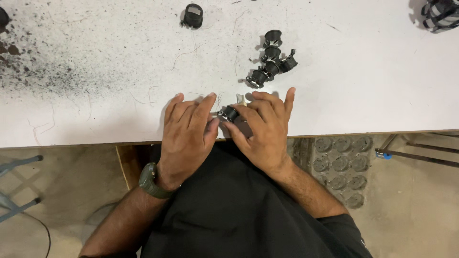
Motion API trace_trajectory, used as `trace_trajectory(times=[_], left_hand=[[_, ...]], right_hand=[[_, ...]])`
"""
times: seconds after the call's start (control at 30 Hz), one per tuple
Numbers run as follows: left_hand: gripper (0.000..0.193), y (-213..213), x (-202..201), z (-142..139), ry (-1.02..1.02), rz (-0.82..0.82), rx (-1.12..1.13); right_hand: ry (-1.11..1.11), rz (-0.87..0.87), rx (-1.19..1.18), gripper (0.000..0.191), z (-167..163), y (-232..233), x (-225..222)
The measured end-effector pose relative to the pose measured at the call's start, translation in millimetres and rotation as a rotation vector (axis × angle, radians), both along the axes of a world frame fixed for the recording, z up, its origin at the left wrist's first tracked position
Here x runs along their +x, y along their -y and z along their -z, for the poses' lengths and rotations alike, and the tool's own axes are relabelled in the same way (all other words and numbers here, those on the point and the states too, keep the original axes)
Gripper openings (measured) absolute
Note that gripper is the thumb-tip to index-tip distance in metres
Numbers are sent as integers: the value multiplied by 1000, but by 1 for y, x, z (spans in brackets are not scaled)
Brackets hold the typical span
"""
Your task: The person uses a small sanding block to rub the surfaces of several black mechanical parts on a white table. They handle each part one at a time, rotating it to reach different areas, then place it aside and pick up the next part. The parts include larger circular assemblies and smaller cylindrical pieces.
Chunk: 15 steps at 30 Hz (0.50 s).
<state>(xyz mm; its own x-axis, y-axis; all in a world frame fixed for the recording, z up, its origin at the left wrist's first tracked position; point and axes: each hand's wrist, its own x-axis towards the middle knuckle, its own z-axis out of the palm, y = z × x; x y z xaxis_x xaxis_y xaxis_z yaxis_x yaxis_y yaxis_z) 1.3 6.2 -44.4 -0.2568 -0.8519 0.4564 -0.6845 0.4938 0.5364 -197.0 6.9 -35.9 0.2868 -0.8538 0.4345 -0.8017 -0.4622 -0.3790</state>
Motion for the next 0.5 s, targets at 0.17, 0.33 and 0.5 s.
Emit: trace_trajectory(times=[0.17, 0.33, 0.5], left_hand=[[23, -1, 4, 2, -12, 27, -95], [26, 0, 10, 1, -21, 70, -81], [25, 0, 16, 0, 82, 70, -131]], right_hand=[[-7, -17, -1, 36, 1, 1, 2], [-12, -52, 10, 36, 1, 1, 3], [-15, -37, 18, 34, 1, 1, 5]])
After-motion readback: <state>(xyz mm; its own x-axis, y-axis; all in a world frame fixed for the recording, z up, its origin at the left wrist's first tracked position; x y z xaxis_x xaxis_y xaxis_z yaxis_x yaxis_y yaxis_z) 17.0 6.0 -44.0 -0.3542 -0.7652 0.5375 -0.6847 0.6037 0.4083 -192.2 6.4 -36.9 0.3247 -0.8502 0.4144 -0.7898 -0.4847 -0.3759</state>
